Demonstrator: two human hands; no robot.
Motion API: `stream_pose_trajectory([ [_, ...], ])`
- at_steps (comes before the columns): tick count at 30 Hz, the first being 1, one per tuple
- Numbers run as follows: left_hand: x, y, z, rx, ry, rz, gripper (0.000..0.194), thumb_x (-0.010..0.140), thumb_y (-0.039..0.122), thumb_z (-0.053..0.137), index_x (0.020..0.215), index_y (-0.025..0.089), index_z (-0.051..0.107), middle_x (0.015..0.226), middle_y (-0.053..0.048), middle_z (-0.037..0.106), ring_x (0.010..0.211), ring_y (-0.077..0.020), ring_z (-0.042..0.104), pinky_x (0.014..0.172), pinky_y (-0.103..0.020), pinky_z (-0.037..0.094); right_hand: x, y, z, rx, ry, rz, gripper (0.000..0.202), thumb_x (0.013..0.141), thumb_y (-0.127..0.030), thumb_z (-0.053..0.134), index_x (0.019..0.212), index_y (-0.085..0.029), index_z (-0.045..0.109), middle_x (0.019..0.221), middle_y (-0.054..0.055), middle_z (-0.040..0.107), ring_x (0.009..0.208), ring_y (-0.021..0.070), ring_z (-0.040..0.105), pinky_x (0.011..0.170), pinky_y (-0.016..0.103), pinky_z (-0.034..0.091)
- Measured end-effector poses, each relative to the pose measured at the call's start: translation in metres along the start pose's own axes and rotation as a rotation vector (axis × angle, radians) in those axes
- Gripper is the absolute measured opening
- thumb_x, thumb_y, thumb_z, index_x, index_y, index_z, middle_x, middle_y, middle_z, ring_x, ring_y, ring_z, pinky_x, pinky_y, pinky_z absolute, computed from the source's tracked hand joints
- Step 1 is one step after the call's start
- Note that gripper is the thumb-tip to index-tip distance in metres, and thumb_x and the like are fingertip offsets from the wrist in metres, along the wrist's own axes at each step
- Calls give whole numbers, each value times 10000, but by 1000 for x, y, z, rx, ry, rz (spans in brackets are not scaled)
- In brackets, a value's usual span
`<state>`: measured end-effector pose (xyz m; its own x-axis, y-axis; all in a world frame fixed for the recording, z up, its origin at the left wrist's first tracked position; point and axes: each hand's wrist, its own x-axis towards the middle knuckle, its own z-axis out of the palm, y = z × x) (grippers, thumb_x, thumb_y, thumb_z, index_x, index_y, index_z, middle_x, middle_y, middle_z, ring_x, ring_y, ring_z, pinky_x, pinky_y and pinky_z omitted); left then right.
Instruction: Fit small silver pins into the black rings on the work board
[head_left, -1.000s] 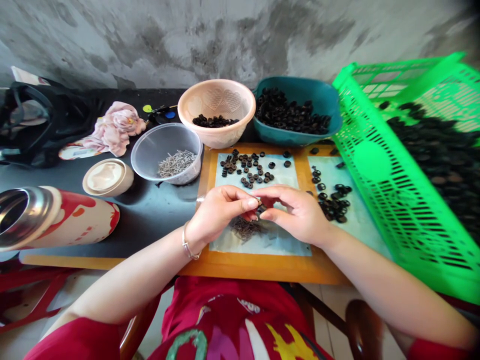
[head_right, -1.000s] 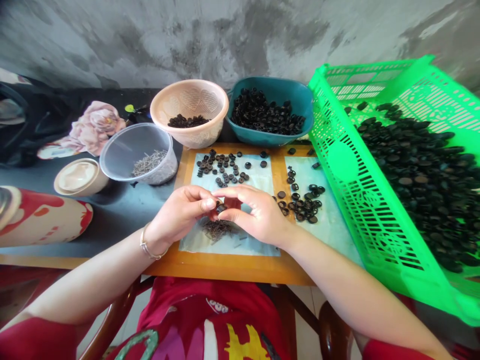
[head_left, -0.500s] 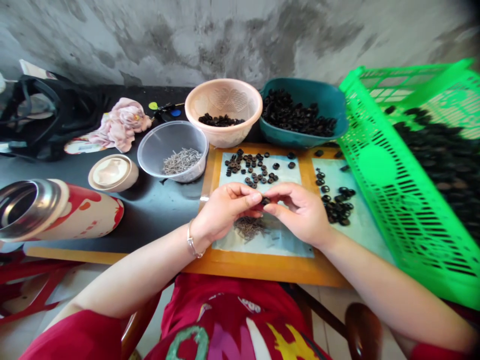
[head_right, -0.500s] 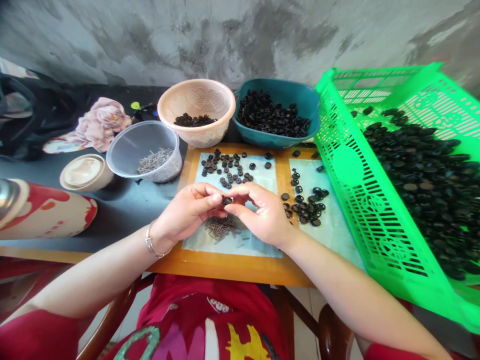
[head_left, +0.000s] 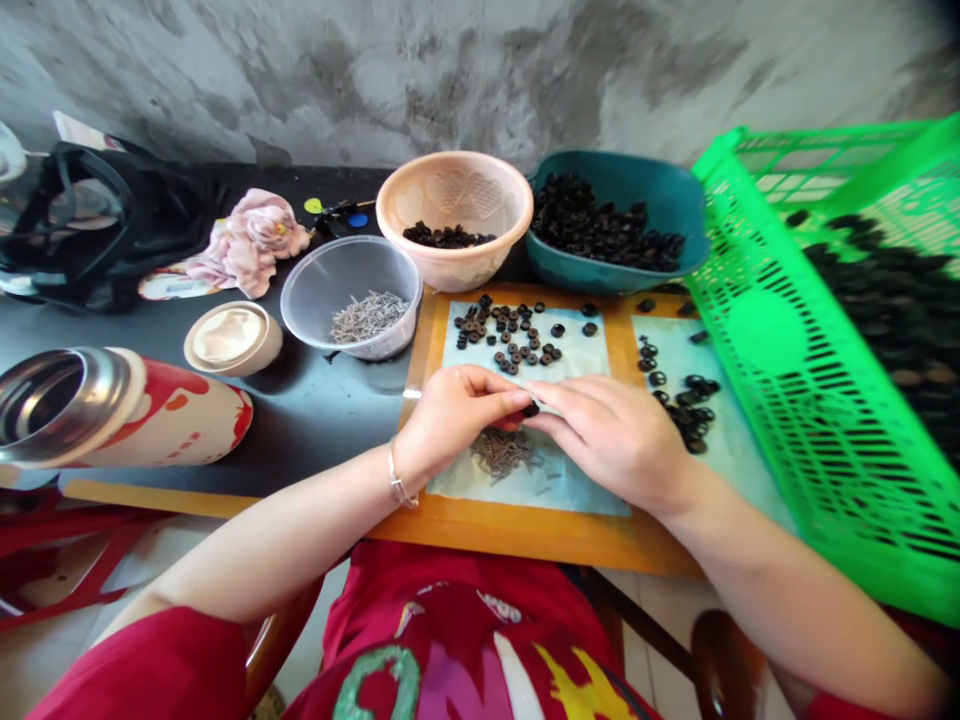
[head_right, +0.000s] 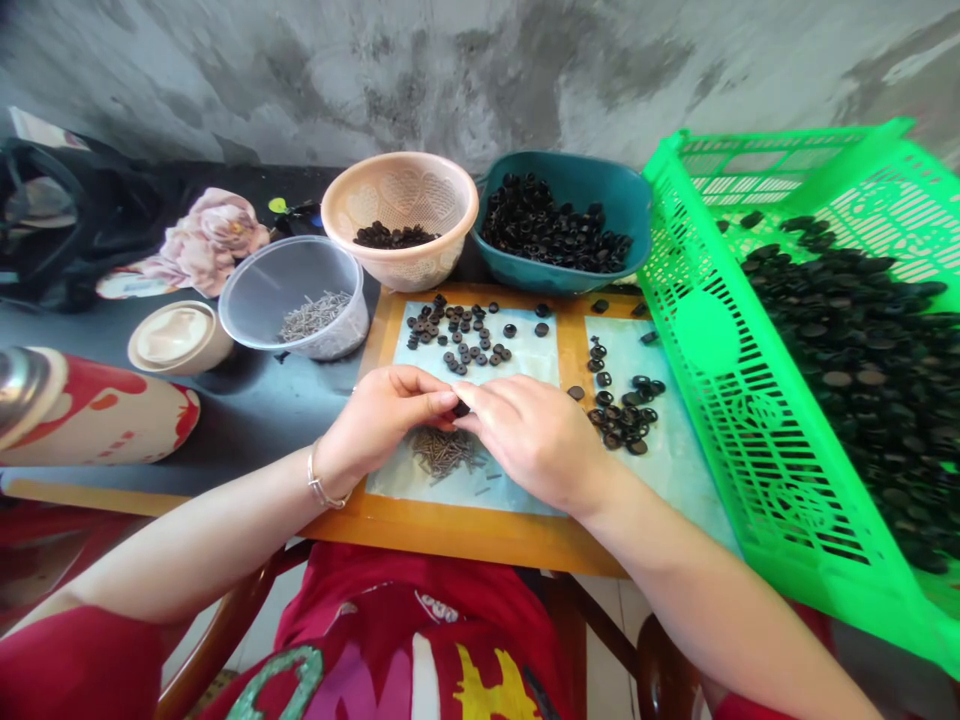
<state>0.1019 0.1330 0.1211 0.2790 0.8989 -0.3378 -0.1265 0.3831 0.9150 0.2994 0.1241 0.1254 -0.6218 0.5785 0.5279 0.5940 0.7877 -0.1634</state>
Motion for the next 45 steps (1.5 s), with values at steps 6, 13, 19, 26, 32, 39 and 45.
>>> stream_pose_trajectory([
  [6,0,2,-1,-161,-94,-76,287,621,371,866,701,126,739,637,-29,706,574,-95,631,605,-214,535,2,7,3,180,54,19,195,935,-270,624,1087,-171,696,944,79,750,826,204,700,738,340,583],
  [13,-1,-1,-2,-332,-150,-112,225,687,314,839,765,120,755,701,-45,729,646,-105,662,648,-225,558,4,6,8,381,134,165,181,909,-280,662,1060,-203,725,854,43,744,751,165,688,713,292,570],
  [19,-3,-1,-1,-405,-197,-170,241,693,305,840,804,109,755,721,-63,734,680,-113,681,674,-217,556,6,1,10,434,155,272,198,915,-359,645,1048,-228,711,844,41,718,739,176,668,695,309,553],
  [26,-2,-2,-2,-466,-212,-179,203,675,279,853,762,129,747,693,-32,713,694,-116,679,651,-217,546,6,4,13,371,92,194,353,959,-391,558,1282,-257,609,993,70,657,887,203,635,815,368,541],
  [32,-4,-5,-1,-427,-201,-145,230,660,312,859,721,125,740,662,-26,698,640,-97,640,639,-222,523,6,6,11,307,79,102,371,981,-405,507,1325,-298,597,1004,75,631,919,218,612,821,398,521],
  [39,-10,1,3,-386,-217,-118,237,710,337,822,734,114,747,681,-37,703,629,-88,621,651,-222,500,4,8,10,306,187,36,394,909,-327,642,1303,-321,618,967,54,654,888,220,612,815,417,513],
  [45,-16,5,6,-448,-246,-79,210,744,311,796,780,112,739,716,-44,708,660,-110,639,696,-256,504,1,9,9,334,225,82,385,880,-325,675,1264,-326,651,959,55,649,900,225,614,816,415,521],
])
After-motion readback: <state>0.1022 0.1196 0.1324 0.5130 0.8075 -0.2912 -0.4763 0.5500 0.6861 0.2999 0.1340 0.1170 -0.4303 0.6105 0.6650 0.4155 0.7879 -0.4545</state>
